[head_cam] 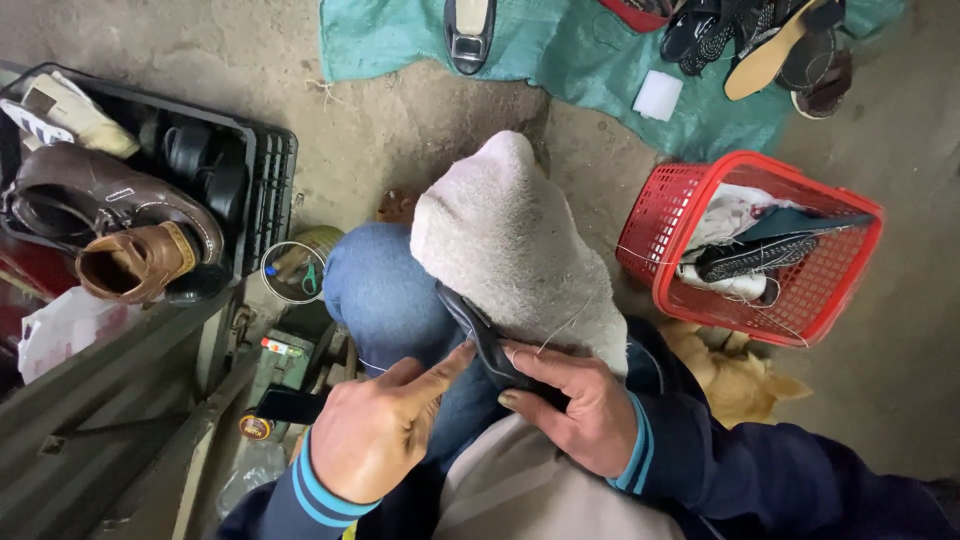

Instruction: The person sits on the floor and sews a black shoe using a needle and white thread. They repeatedly push the needle through the shoe's sole and pull the thread to stitch it.

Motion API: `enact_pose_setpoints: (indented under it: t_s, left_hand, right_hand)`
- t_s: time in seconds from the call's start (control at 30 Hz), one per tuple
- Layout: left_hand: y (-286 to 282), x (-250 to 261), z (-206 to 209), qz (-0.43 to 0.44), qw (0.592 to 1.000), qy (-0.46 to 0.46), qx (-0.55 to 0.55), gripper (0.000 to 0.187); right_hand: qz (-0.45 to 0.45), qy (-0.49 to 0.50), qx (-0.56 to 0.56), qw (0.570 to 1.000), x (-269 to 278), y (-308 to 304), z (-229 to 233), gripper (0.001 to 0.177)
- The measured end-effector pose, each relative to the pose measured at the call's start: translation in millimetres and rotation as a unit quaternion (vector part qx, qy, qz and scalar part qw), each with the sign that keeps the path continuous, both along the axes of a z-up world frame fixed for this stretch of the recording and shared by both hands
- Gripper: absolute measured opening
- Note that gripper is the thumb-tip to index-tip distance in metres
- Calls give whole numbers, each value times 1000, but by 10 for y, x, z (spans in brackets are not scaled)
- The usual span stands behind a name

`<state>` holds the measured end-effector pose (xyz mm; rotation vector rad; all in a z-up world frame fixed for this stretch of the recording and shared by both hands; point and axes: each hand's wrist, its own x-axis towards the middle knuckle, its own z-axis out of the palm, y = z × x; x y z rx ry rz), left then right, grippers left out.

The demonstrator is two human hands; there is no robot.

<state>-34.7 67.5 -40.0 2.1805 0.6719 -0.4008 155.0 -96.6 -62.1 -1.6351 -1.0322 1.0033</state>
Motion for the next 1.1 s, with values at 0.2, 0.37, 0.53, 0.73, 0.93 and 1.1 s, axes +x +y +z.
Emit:
enact_pose_setpoints:
  t_s: [0.2, 0.37, 0.53, 0.73, 0.93, 1.1]
  left_hand:
    - [83, 33, -11, -42, 999, -3, 17, 74]
    - [131, 52, -38, 2, 996, -36, -81, 56]
    - [-10, 22, -38, -75, 993, 4, 92, 71]
    - [166, 206, -10, 54, 968, -141, -200, 37]
    - [349, 104, -96, 0, 986, -96, -137, 42]
    - [322, 129, -129, -13, 987, -116, -108, 36]
  right_hand:
    - [-9, 2, 4, 1000, -21, -26, -31, 36]
    - [-9, -9, -8, 1000, -7, -6, -19, 36]
    - [3, 7, -13, 1000, 33, 52, 58, 36]
    - [11, 16, 0, 1000, 59, 48, 53, 36]
    - [42, 48, -6, 998, 58, 107, 144, 37]
    - [48, 32, -6, 998, 24, 69, 115, 40]
